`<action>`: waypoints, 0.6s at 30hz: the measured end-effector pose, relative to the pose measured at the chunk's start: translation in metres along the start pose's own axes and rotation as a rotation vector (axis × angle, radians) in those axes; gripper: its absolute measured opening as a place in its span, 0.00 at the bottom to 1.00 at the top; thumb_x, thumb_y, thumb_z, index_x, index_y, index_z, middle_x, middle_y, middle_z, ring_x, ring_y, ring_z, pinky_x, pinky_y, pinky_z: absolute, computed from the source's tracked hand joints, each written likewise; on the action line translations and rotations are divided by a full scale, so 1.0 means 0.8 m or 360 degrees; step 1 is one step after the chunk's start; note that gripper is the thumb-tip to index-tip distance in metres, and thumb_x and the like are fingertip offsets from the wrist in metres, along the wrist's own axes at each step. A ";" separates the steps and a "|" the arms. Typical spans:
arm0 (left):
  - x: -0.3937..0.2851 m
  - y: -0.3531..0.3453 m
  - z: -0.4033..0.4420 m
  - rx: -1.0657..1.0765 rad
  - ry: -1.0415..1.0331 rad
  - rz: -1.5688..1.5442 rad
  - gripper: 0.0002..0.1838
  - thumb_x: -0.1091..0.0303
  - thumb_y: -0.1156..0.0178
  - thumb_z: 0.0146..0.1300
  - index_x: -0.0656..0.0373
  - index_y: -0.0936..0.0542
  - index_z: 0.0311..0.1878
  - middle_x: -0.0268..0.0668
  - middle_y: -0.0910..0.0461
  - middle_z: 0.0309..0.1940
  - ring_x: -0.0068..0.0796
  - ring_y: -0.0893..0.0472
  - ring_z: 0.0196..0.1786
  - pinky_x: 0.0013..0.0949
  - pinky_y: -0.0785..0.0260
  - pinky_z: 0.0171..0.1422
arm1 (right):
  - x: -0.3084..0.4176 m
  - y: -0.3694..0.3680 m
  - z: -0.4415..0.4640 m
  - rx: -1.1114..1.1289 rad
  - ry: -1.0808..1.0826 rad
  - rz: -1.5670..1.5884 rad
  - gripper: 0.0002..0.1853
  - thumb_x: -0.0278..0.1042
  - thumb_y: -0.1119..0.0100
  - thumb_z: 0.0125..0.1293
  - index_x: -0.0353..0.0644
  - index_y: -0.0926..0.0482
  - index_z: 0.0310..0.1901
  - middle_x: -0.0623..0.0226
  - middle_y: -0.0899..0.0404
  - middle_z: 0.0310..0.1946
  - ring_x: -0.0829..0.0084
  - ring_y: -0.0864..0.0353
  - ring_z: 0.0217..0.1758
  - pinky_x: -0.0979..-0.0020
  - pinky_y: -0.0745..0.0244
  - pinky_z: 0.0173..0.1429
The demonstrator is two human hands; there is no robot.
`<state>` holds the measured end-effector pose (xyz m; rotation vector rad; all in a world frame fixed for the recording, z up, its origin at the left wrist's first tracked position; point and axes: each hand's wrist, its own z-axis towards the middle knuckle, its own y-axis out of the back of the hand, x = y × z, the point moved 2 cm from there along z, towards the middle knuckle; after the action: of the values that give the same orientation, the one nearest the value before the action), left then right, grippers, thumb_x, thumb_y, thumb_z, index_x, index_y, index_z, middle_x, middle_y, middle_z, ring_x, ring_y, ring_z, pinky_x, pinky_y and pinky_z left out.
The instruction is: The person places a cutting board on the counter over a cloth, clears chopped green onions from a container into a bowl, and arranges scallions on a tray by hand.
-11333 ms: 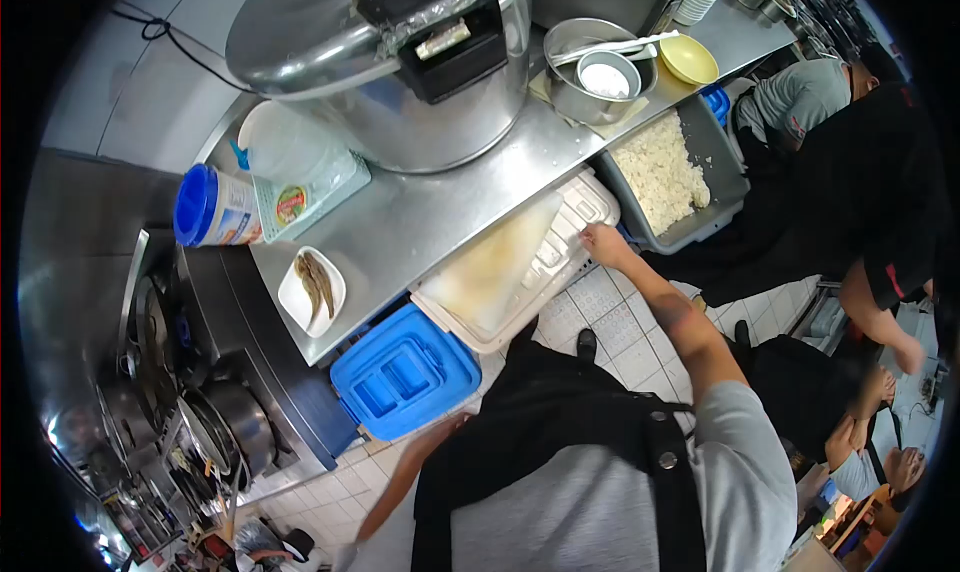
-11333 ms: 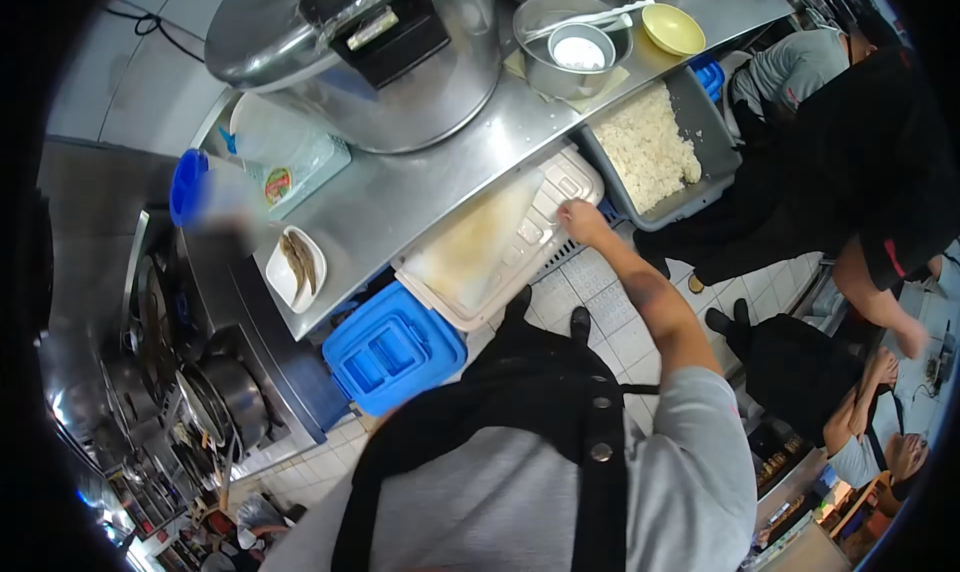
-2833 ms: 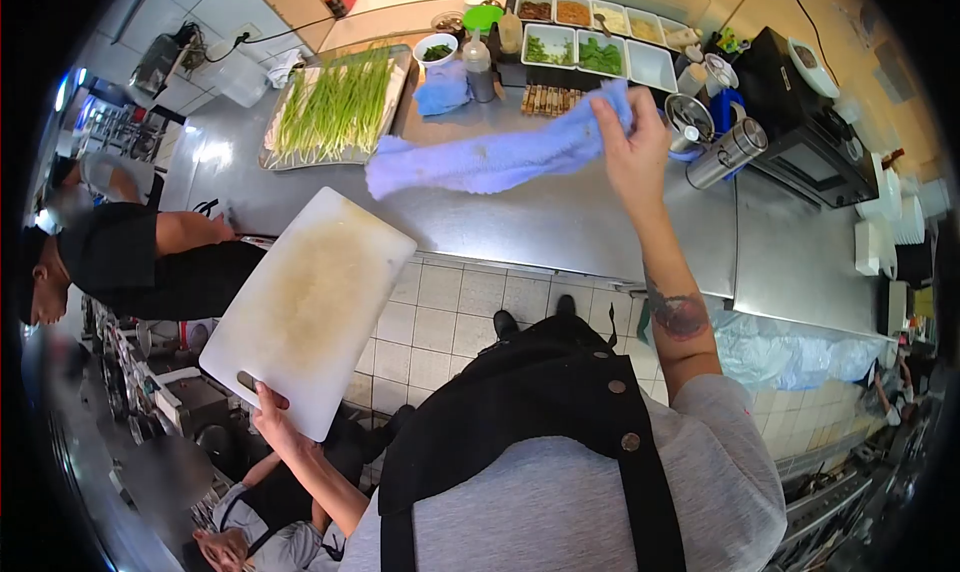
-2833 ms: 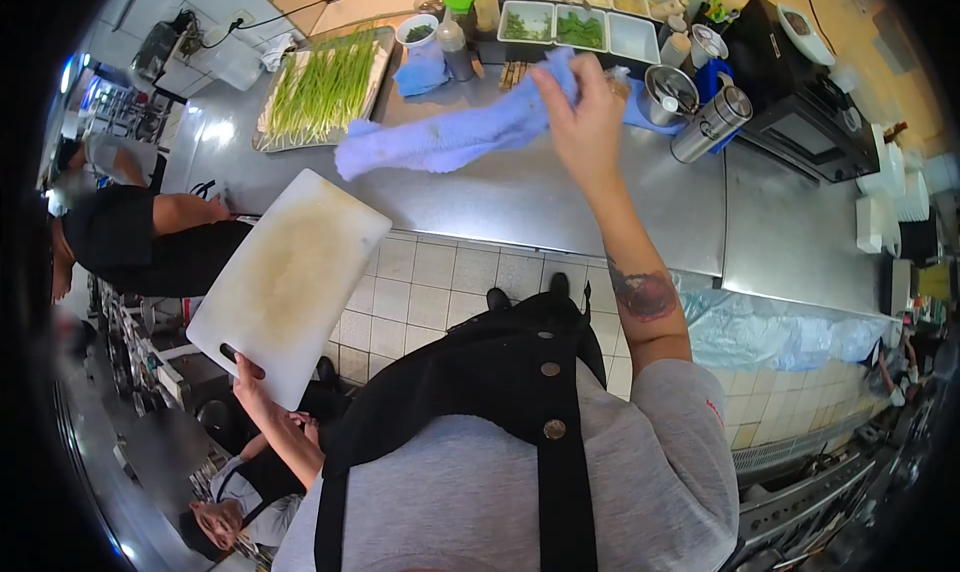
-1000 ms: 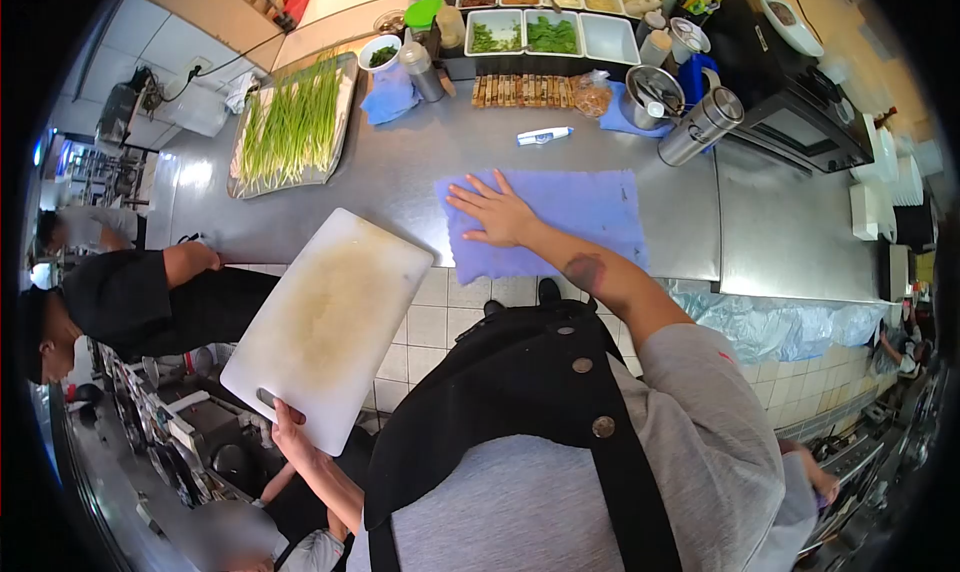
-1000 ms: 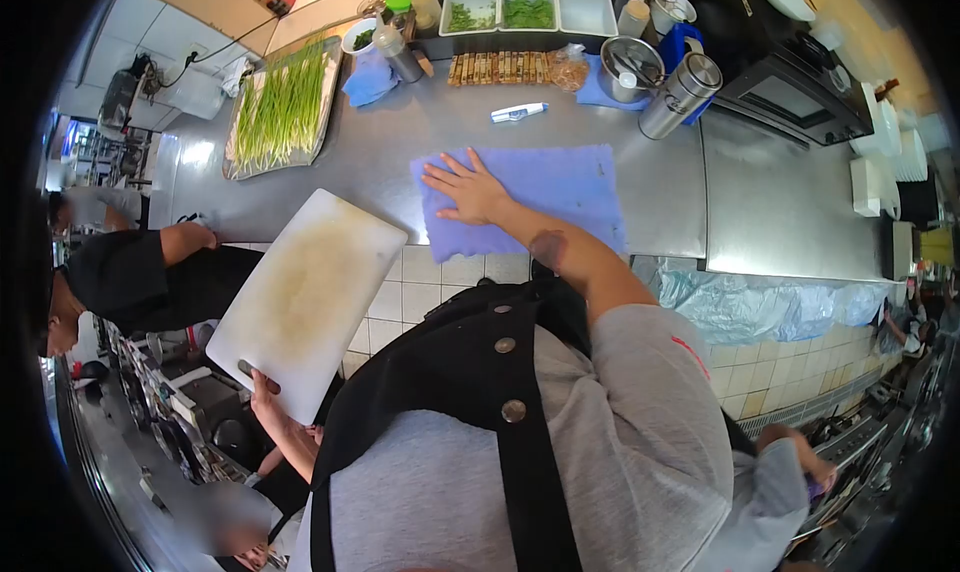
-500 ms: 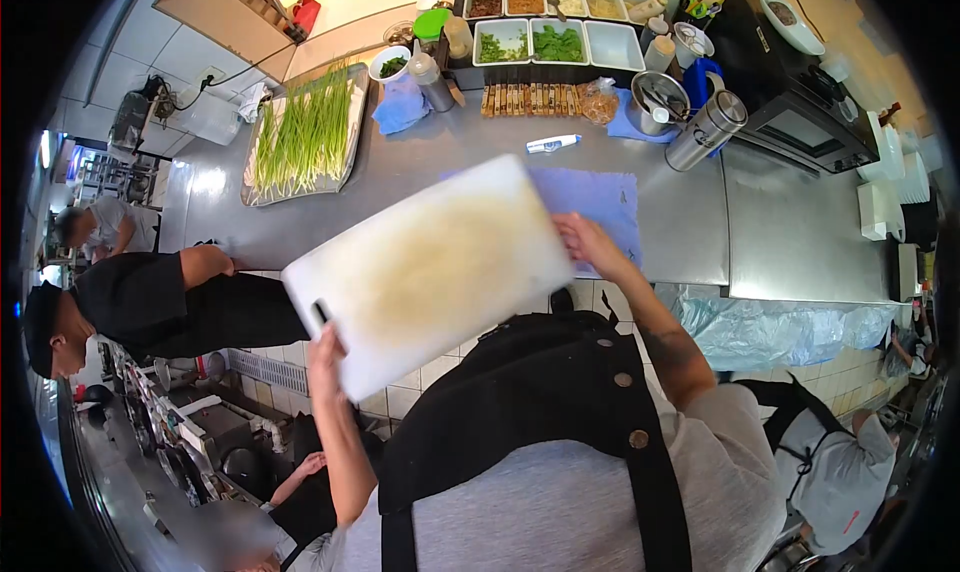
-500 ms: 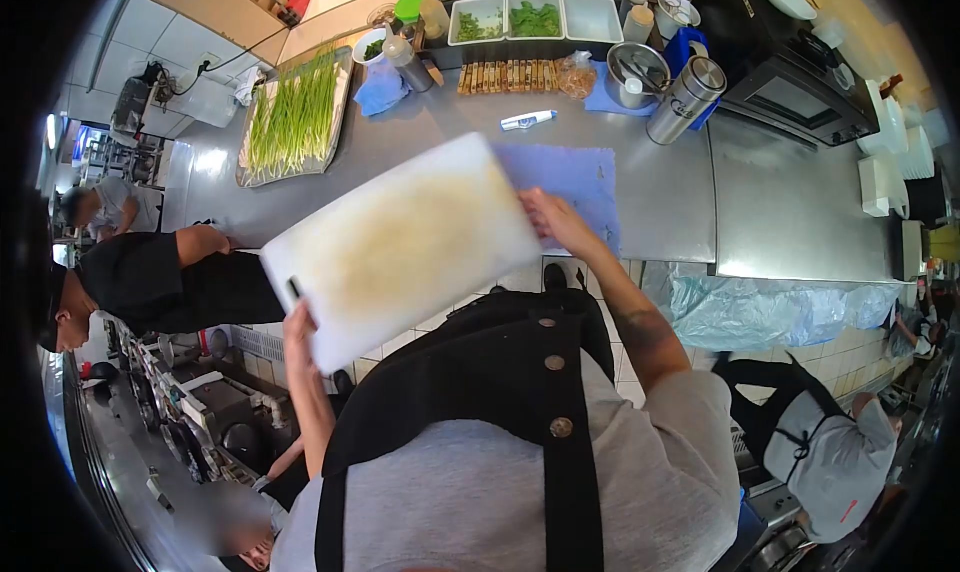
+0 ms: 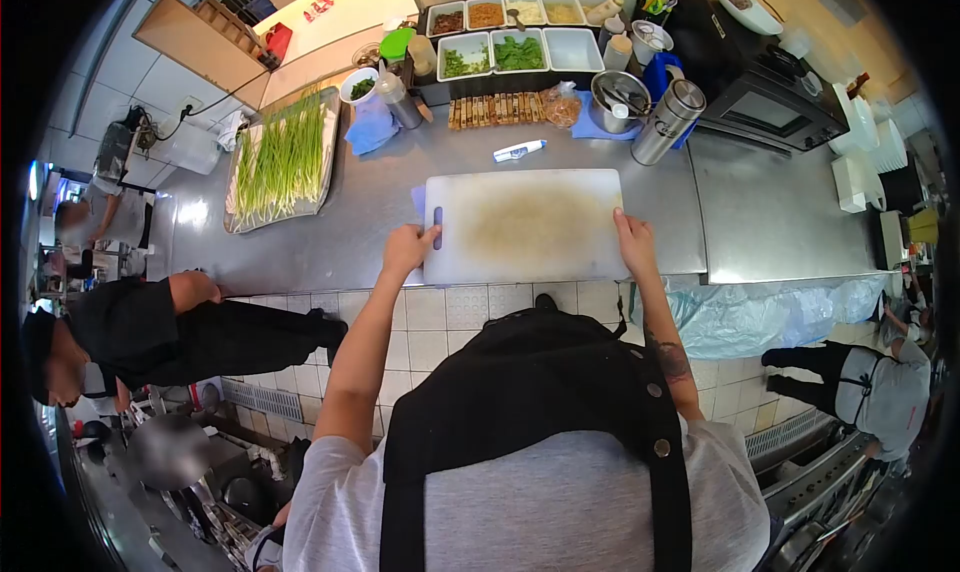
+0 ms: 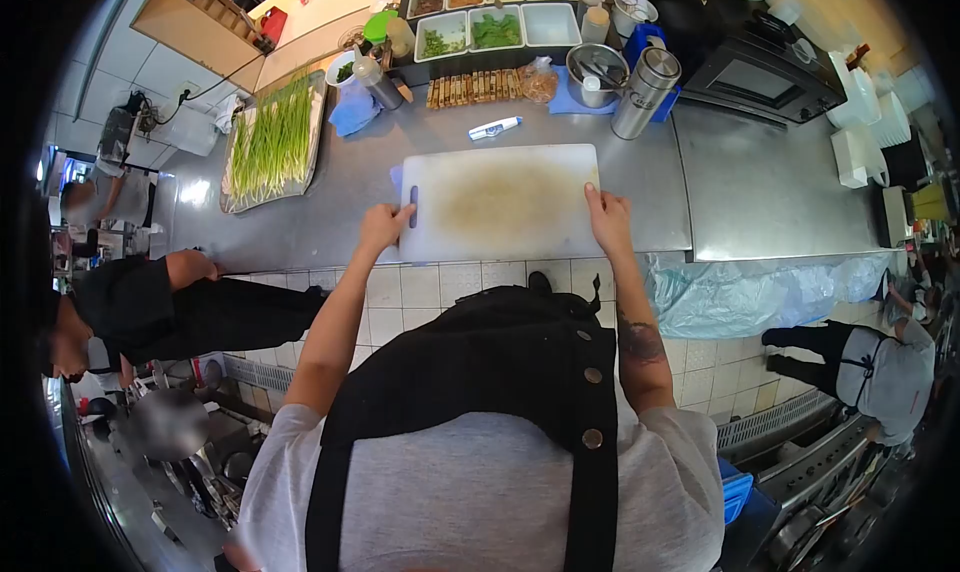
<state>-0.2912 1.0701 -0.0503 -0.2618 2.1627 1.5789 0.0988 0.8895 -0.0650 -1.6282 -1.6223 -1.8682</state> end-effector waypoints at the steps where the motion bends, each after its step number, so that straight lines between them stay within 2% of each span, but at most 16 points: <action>1: -0.003 0.007 -0.003 -0.0145 -0.0082 0.0208 0.26 0.43 0.41 0.59 0.60 0.19 0.25 0.47 0.21 0.18 0.48 0.21 0.21 0.46 0.28 0.30 | 0.002 -0.002 0.002 -0.0154 0.0084 -0.0137 0.32 0.59 0.49 0.66 0.32 0.23 0.51 0.42 0.27 0.47 0.51 0.31 0.52 0.58 0.36 0.59; 4: -0.033 0.030 -0.012 -0.0575 -0.0012 0.0353 0.24 0.46 0.39 0.58 0.62 0.20 0.25 0.50 0.19 0.24 0.53 0.19 0.27 0.47 0.26 0.35 | 0.014 -0.008 0.009 -0.0553 0.0327 -0.0400 0.29 0.54 0.44 0.64 0.32 0.24 0.53 0.45 0.29 0.48 0.50 0.31 0.51 0.56 0.36 0.57; 6: -0.055 0.011 -0.011 -0.0504 -0.0316 0.0277 0.22 0.49 0.39 0.57 0.64 0.20 0.30 0.54 0.20 0.36 0.53 0.20 0.39 0.48 0.27 0.43 | 0.031 -0.011 0.016 -0.0713 0.0499 -0.0392 0.26 0.48 0.41 0.63 0.34 0.24 0.54 0.47 0.30 0.47 0.50 0.31 0.50 0.55 0.35 0.56; 7: -0.071 0.000 -0.011 -0.0475 -0.0463 0.0238 0.22 0.50 0.39 0.57 0.64 0.21 0.33 0.56 0.20 0.42 0.53 0.20 0.45 0.48 0.28 0.47 | 0.043 -0.014 0.021 -0.0675 0.0623 -0.0390 0.23 0.43 0.41 0.63 0.35 0.24 0.53 0.49 0.29 0.47 0.50 0.31 0.51 0.56 0.34 0.56; 9: -0.118 -0.032 -0.022 -0.0388 -0.0837 0.0277 0.27 0.52 0.38 0.55 0.66 0.25 0.50 0.60 0.35 0.63 0.54 0.36 0.67 0.55 0.39 0.64 | 0.071 -0.027 0.035 -0.0587 0.0889 -0.0371 0.18 0.34 0.41 0.62 0.37 0.23 0.52 0.51 0.29 0.46 0.52 0.29 0.51 0.58 0.33 0.55; 10: -0.133 -0.056 -0.018 -0.0101 -0.0714 0.0305 0.37 0.49 0.41 0.57 0.63 0.35 0.65 0.57 0.50 0.72 0.51 0.53 0.76 0.64 0.57 0.72 | 0.085 -0.037 0.047 -0.0503 0.1010 -0.0358 0.17 0.31 0.40 0.60 0.38 0.23 0.52 0.52 0.28 0.46 0.52 0.29 0.52 0.57 0.33 0.55; 12: -0.129 -0.122 -0.016 -0.0257 -0.0738 0.0514 0.43 0.43 0.46 0.59 0.61 0.43 0.71 0.55 0.54 0.74 0.50 0.56 0.77 0.68 0.64 0.72 | 0.119 -0.064 0.074 -0.0300 0.1302 -0.0297 0.18 0.25 0.40 0.57 0.40 0.23 0.51 0.53 0.28 0.46 0.53 0.29 0.52 0.55 0.34 0.56; 14: -0.145 -0.117 -0.020 -0.0207 -0.0676 0.0585 0.46 0.39 0.47 0.59 0.59 0.47 0.73 0.51 0.60 0.76 0.47 0.60 0.78 0.71 0.63 0.70 | 0.144 -0.098 0.107 -0.0144 0.1540 -0.0403 0.20 0.23 0.40 0.54 0.43 0.23 0.51 0.56 0.27 0.46 0.55 0.29 0.52 0.56 0.33 0.56; 18: -0.134 -0.125 -0.032 0.0035 -0.1260 0.0471 0.45 0.38 0.49 0.60 0.59 0.46 0.73 0.50 0.59 0.76 0.45 0.58 0.78 0.69 0.66 0.72 | 0.177 -0.140 0.137 0.0148 0.1705 -0.0782 0.21 0.24 0.38 0.52 0.47 0.21 0.50 0.63 0.25 0.45 0.58 0.28 0.52 0.59 0.31 0.55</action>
<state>-0.1627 1.0021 -0.0802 0.6209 1.6223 1.4560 0.0294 1.0875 -0.0409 -0.0194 -1.5473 -2.1888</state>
